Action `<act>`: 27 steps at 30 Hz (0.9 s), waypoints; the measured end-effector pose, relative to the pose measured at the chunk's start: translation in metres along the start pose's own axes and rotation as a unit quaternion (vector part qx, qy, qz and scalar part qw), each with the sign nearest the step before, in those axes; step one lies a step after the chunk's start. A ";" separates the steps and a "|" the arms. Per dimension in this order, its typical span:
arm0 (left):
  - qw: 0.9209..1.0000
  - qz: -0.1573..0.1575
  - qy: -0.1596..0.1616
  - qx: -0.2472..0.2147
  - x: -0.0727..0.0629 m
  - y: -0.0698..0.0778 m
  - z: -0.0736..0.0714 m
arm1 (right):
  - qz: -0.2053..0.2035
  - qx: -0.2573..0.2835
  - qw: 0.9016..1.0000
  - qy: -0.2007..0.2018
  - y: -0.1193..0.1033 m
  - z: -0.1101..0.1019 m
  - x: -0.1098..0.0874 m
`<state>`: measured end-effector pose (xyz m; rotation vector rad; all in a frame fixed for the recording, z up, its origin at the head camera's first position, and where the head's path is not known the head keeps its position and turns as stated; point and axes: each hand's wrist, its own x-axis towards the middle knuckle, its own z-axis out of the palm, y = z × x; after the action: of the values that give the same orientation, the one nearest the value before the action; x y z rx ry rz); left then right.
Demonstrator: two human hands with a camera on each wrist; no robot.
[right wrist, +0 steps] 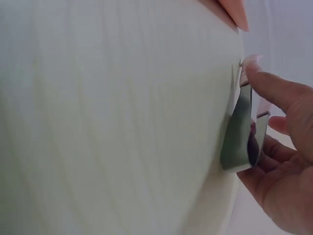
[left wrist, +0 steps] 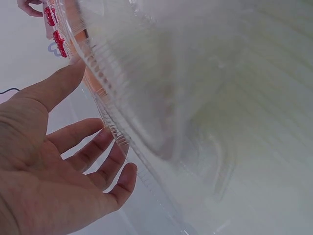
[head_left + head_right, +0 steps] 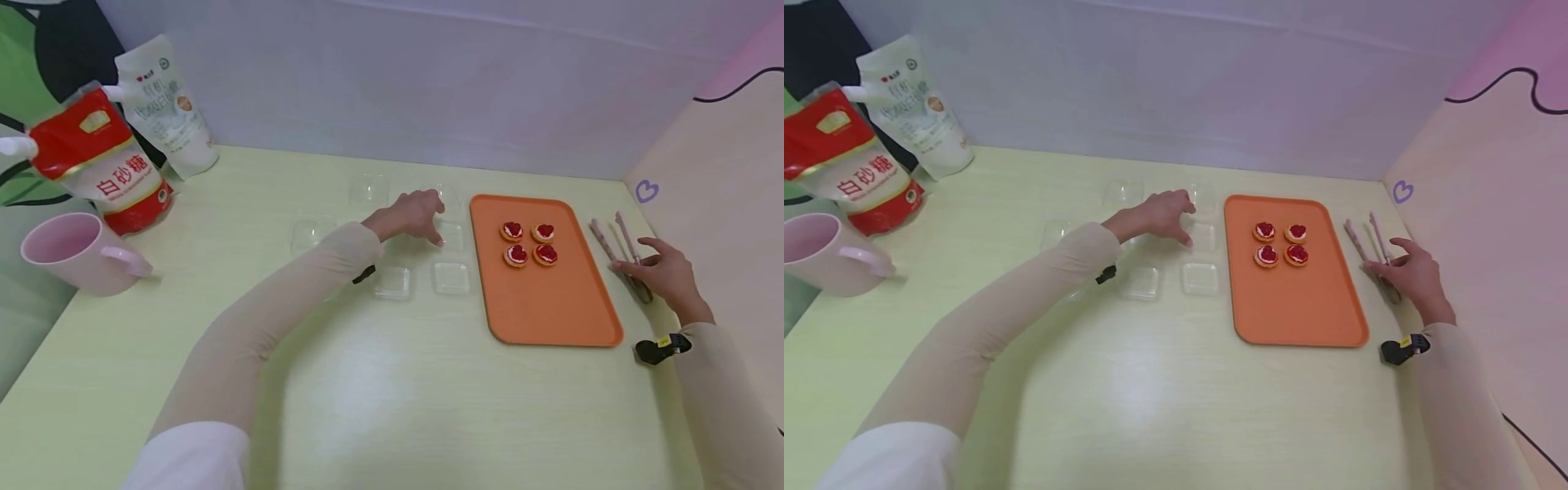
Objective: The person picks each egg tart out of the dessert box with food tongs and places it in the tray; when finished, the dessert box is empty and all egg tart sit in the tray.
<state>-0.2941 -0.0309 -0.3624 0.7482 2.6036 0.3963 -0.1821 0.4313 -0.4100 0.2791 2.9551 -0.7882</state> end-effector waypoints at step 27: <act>1.000 0.003 -0.001 0.006 0.002 -0.002 0.001 | -0.018 -0.065 0.998 0.005 -0.015 0.002 -0.007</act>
<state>-0.2960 -0.0311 -0.3640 0.7614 2.6040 0.3822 -0.1783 0.4165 -0.4040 0.2232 3.0112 -0.5965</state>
